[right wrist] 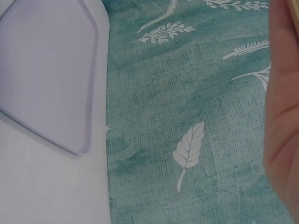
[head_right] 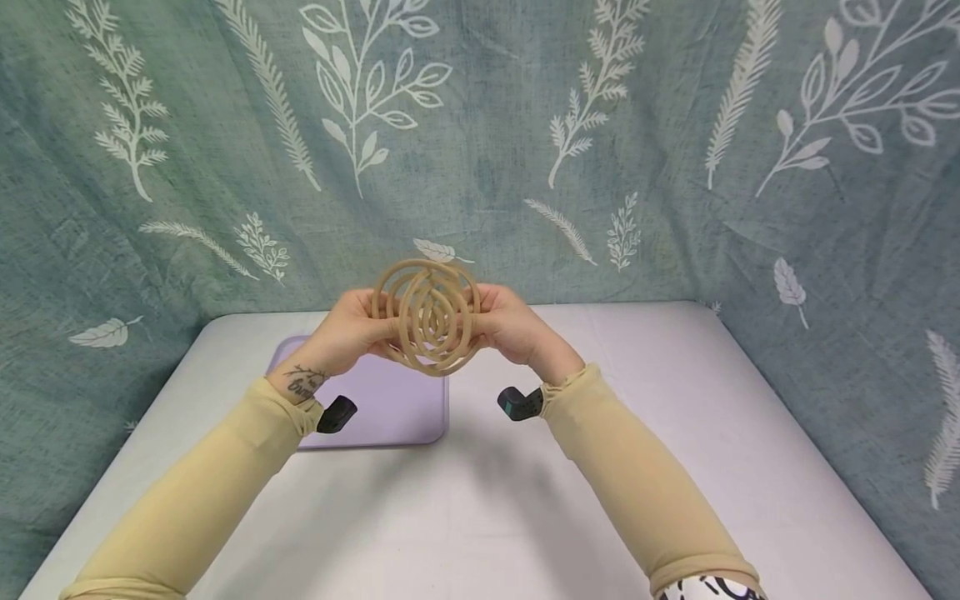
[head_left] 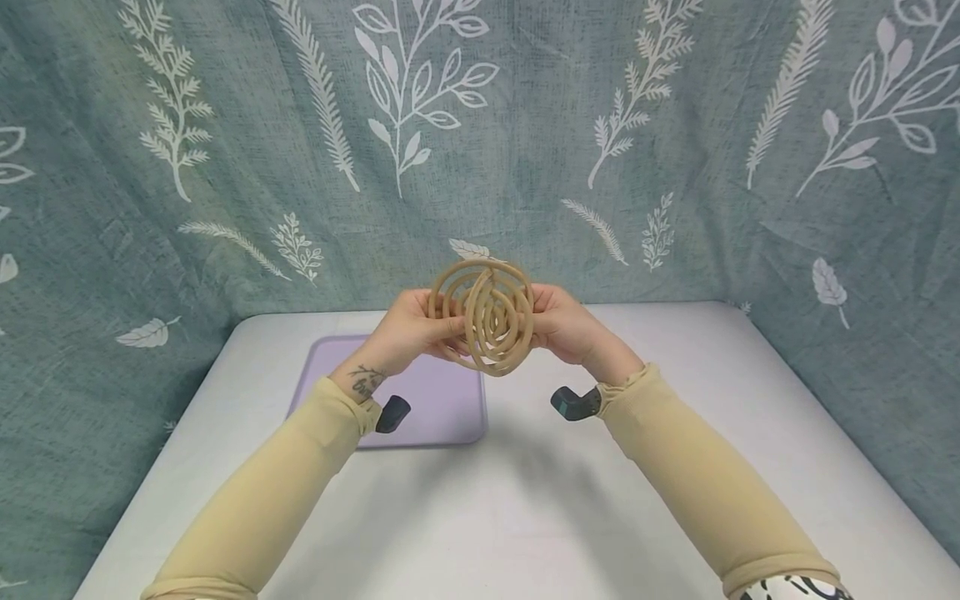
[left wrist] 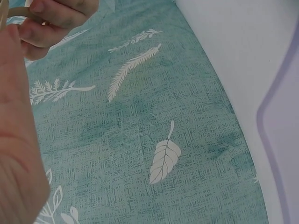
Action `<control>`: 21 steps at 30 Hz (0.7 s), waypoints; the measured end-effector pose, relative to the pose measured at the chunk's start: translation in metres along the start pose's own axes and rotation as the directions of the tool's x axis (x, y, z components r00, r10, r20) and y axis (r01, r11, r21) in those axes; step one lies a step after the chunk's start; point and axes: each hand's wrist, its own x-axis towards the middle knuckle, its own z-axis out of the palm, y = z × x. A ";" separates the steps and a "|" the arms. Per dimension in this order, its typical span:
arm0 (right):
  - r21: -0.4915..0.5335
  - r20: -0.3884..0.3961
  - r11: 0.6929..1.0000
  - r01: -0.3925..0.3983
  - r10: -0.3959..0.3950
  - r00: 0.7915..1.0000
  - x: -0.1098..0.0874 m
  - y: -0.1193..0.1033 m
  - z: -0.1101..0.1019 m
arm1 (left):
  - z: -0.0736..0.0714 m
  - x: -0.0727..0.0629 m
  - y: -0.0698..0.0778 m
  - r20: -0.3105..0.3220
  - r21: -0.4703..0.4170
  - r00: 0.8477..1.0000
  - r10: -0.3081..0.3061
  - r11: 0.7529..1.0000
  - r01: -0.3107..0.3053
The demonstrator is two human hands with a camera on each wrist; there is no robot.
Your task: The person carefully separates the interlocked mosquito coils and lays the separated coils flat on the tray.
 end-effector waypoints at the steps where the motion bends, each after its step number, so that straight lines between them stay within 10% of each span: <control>1: -0.007 -0.001 1.000 -0.006 0.006 1.000 0.000 0.000 -0.001 | 0.000 0.000 0.000 0.000 0.001 1.000 -0.004 1.000 0.004; 21: 0.183 -0.043 0.977 0.109 -0.102 0.994 0.009 0.008 0.016 | 0.010 0.003 0.000 -0.061 -0.268 0.994 0.092 0.958 -0.106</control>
